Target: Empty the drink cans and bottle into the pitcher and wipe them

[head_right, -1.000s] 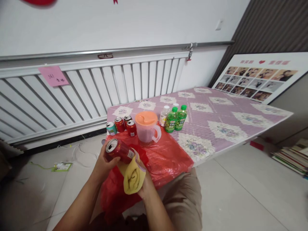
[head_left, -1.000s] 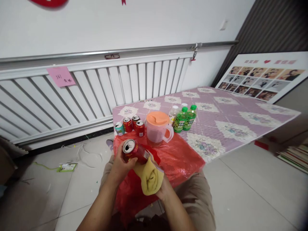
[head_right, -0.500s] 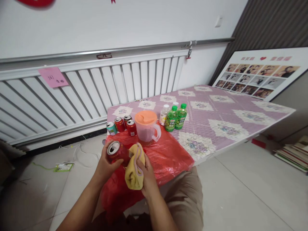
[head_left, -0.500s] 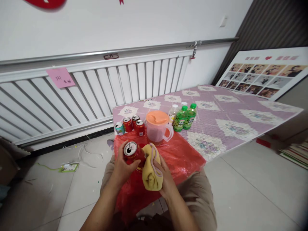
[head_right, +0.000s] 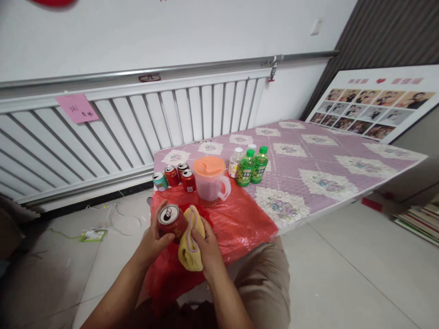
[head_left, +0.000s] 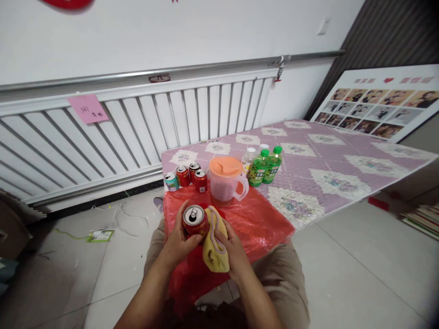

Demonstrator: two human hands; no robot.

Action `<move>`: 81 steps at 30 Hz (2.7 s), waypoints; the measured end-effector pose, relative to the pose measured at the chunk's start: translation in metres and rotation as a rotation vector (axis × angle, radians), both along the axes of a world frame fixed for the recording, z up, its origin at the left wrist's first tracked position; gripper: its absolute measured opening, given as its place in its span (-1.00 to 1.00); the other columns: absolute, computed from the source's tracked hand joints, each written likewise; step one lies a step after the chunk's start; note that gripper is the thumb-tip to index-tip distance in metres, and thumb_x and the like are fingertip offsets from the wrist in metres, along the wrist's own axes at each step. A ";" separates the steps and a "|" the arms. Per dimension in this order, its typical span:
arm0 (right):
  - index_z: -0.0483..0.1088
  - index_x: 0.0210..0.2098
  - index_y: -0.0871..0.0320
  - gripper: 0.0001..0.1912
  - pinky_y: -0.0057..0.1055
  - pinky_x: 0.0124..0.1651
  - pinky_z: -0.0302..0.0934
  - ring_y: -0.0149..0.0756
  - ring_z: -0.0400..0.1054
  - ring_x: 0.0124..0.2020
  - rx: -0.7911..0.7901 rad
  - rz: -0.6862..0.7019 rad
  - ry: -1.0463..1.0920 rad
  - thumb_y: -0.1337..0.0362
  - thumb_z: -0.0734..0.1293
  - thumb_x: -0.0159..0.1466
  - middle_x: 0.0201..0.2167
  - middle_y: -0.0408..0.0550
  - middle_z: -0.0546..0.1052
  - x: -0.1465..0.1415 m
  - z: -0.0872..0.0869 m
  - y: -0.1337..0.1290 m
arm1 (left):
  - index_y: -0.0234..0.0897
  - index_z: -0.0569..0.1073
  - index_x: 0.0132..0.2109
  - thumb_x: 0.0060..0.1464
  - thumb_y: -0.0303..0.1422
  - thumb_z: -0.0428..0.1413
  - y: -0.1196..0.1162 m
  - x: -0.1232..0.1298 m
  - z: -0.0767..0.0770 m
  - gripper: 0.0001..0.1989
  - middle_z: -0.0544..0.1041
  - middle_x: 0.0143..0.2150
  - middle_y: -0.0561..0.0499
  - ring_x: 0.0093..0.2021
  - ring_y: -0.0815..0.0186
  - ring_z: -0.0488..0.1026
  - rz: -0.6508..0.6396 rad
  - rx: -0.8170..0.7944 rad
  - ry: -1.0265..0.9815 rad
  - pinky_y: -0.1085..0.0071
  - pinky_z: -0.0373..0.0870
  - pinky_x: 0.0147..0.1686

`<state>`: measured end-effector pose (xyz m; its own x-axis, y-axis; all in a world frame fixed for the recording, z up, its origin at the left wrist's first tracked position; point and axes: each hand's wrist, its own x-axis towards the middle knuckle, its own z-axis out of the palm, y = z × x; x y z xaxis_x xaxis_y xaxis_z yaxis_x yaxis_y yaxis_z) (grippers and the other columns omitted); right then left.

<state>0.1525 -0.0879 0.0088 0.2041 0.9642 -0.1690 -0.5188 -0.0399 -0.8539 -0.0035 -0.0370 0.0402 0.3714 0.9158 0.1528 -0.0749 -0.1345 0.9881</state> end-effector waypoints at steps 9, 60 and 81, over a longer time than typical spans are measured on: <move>0.31 0.18 0.04 -0.41 -0.12 -0.04 0.40 -0.07 0.48 -0.05 0.027 -0.099 -0.256 0.07 0.38 0.19 0.02 0.01 0.55 0.007 0.005 0.000 | -0.16 0.18 0.30 -0.02 -0.20 0.31 0.006 -0.008 -0.010 -0.21 0.28 0.33 -0.17 0.33 -0.03 0.23 -0.085 -0.018 -0.033 0.05 0.24 0.27; 0.29 0.20 0.06 -0.51 -0.01 0.29 0.12 -0.11 0.20 0.27 0.379 -0.272 -1.010 0.28 0.26 0.27 0.24 0.09 0.32 0.001 0.014 0.001 | -0.24 0.28 0.22 -0.15 -0.38 0.34 0.005 0.004 -0.009 -0.24 0.44 0.20 -0.19 0.22 -0.02 0.38 0.071 -0.121 -0.077 0.08 0.31 0.22; 0.33 0.16 0.15 -0.45 0.01 0.26 0.16 -0.04 0.29 0.20 0.080 -0.056 -0.708 0.18 0.28 0.18 0.18 0.12 0.39 -0.007 0.001 0.000 | -0.20 0.16 0.17 -0.31 -0.29 0.38 0.008 0.006 -0.006 -0.12 0.42 0.16 -0.18 0.18 -0.05 0.39 0.299 -0.098 -0.119 0.07 0.37 0.13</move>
